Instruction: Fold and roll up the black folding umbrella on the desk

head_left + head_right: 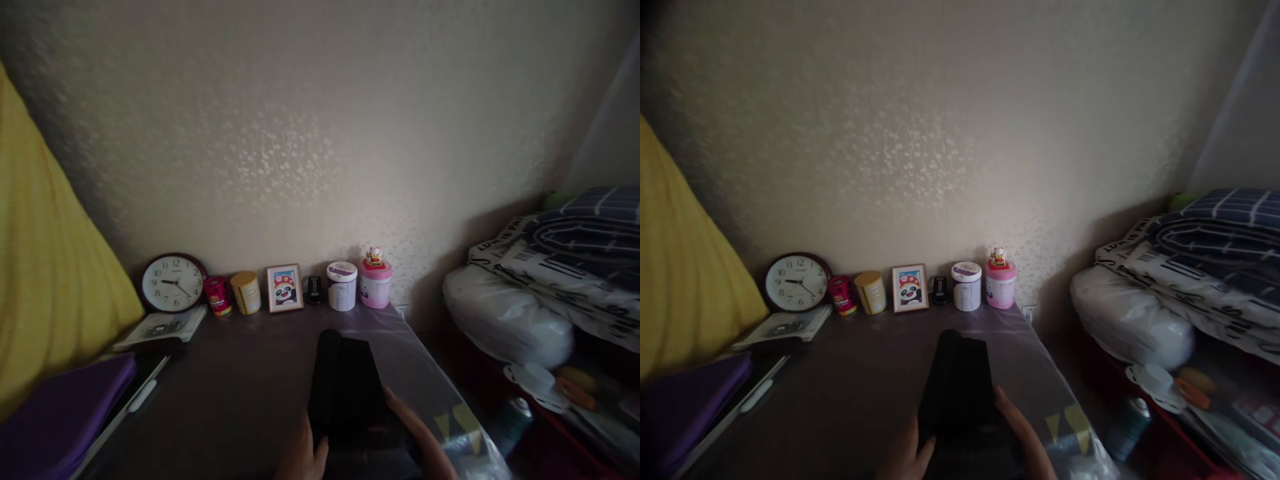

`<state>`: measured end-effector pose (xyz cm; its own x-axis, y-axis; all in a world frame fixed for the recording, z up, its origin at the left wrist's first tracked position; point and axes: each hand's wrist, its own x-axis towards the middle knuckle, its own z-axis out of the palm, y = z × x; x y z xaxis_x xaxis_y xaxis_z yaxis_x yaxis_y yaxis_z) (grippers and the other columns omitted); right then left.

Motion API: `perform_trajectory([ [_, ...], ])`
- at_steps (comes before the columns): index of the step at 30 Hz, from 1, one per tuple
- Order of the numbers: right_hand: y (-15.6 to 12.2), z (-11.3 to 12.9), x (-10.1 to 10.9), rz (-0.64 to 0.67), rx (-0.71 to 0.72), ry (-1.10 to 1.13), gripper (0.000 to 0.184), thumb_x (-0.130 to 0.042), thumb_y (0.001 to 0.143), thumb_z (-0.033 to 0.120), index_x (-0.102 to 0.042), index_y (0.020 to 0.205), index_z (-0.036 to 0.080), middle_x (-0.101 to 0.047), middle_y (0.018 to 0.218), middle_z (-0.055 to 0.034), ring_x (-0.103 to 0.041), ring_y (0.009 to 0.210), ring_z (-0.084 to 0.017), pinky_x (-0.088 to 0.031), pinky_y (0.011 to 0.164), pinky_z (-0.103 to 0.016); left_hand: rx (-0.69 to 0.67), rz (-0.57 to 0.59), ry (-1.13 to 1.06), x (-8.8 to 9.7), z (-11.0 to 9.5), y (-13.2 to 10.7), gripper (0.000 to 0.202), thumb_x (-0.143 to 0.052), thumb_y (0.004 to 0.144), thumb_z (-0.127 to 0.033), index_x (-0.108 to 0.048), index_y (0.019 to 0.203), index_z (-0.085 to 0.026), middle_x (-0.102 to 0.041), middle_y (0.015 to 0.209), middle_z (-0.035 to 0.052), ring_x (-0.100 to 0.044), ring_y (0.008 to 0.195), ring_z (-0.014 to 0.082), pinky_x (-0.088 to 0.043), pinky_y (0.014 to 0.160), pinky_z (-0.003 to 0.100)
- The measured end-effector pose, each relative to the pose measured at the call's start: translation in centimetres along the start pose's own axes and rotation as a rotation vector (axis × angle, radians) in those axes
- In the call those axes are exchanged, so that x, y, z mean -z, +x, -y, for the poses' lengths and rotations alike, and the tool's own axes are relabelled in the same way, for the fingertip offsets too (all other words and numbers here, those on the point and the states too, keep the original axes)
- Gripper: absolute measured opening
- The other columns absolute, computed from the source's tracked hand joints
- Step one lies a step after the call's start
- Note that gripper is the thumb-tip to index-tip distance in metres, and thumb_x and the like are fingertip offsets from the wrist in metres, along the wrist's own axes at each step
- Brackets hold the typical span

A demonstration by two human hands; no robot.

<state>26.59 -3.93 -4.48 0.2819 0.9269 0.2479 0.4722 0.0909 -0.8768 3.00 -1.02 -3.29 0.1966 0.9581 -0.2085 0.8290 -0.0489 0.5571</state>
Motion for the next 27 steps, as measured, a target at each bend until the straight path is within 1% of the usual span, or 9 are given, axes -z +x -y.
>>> perform_trajectory([
  [2,1.1,-0.2,0.2,0.108,-0.047,0.072,0.04,-0.05,0.065,0.047,-0.066,0.092,0.023,-0.066,0.102,-0.0083,-0.059,0.097,-0.027,-0.047,0.084,-0.04,-0.02,0.017,0.064,-0.3,-0.3,0.1,0.062,-0.04,0.081,-0.027,-0.023,0.136,-0.005,-0.05,0.125,0.017,-0.048,0.115,0.0246,-0.033,0.099,0.035],
  [4,2.8,-0.3,0.0,0.1,-0.11,0.011,0.041,-0.044,0.07,0.046,-0.067,0.09,0.019,-0.068,0.094,-0.0086,-0.061,0.092,-0.026,-0.045,0.084,-0.04,-0.028,0.012,0.125,-0.6,-0.4,0.2,0.061,-0.036,0.083,-0.025,-0.018,0.136,-0.002,-0.057,0.115,0.0182,-0.053,0.108,0.0239,-0.036,0.094,0.033],
  [8,4.4,-0.4,-0.7,0.024,-0.111,-0.079,0.041,-0.037,0.079,0.046,-0.066,0.089,0.019,-0.068,0.088,-0.007,-0.062,0.086,-0.023,-0.046,0.077,-0.034,-0.058,-0.024,0.206,-0.6,-0.7,0.1,0.061,-0.034,0.085,-0.025,-0.013,0.136,0.003,-0.061,0.108,0.02,-0.056,0.104,0.0233,-0.036,0.091,0.03],
  [10,4.1,-0.3,-1.0,-0.051,-0.061,-0.19,0.037,-0.039,0.079,0.046,-0.066,0.085,0.02,-0.067,0.086,-0.0073,-0.062,0.084,-0.023,-0.046,0.076,-0.033,-0.058,-0.018,0.218,-0.4,-0.9,0.0,0.061,-0.035,0.085,-0.025,-0.014,0.136,0.003,-0.062,0.105,0.0201,-0.057,0.102,0.0231,-0.037,0.089,0.029],
  [13,3.3,0.2,-1.5,-0.162,0.072,-0.37,0.032,-0.044,0.078,0.044,-0.065,0.086,0.021,-0.065,0.085,-0.008,-0.061,0.082,-0.023,-0.046,0.076,-0.033,-0.043,0.013,0.198,-0.1,-1.0,-0.1,0.062,-0.035,0.085,-0.026,-0.013,0.136,0.002,-0.063,0.104,0.0188,-0.059,0.098,0.0221,-0.039,0.084,0.027],
  [16,2.8,1.2,-2.2,-0.191,0.113,-0.468,0.033,-0.045,0.079,0.045,-0.063,0.092,0.021,-0.064,0.091,-0.0084,-0.061,0.085,-0.024,-0.046,0.077,-0.034,-0.035,0.051,0.166,-0.2,-1.0,0.0,0.063,-0.034,0.086,-0.028,-0.009,0.137,0.002,-0.063,0.104,0.018,-0.06,0.093,0.0217,-0.041,0.077,0.027],
  [21,1.7,2.9,-3.6,-0.093,-0.036,-0.422,0.045,-0.047,0.077,0.049,-0.056,0.108,0.017,-0.067,0.096,-0.01,-0.063,0.089,-0.026,-0.048,0.074,-0.034,-0.028,0.05,0.146,-0.6,-0.8,0.2,0.063,-0.031,0.087,-0.028,-0.01,0.136,0.004,-0.062,0.104,0.0186,-0.06,0.094,0.022,-0.041,0.076,0.027],
  [24,1.2,2.9,-4.6,-0.089,-0.104,-0.378,0.059,-0.049,0.074,0.05,-0.05,0.116,0.009,-0.067,0.094,-0.0145,-0.062,0.091,-0.029,-0.048,0.073,-0.034,-0.042,0.032,0.143,-0.6,-0.8,0.1,0.063,-0.032,0.086,-0.028,-0.009,0.136,0.004,-0.061,0.107,0.0194,-0.06,0.095,0.0219,-0.04,0.079,0.027],
  [27,1.2,2.6,-5.4,-0.119,-0.162,-0.31,0.06,-0.048,0.074,0.046,-0.048,0.117,0.004,-0.067,0.092,-0.0176,-0.062,0.09,-0.03,-0.049,0.072,-0.035,-0.04,0.019,0.146,-0.4,-0.9,0.0,0.062,-0.032,0.086,-0.027,-0.012,0.136,0.003,-0.061,0.107,0.0189,-0.06,0.095,0.0216,-0.04,0.08,0.027],
])
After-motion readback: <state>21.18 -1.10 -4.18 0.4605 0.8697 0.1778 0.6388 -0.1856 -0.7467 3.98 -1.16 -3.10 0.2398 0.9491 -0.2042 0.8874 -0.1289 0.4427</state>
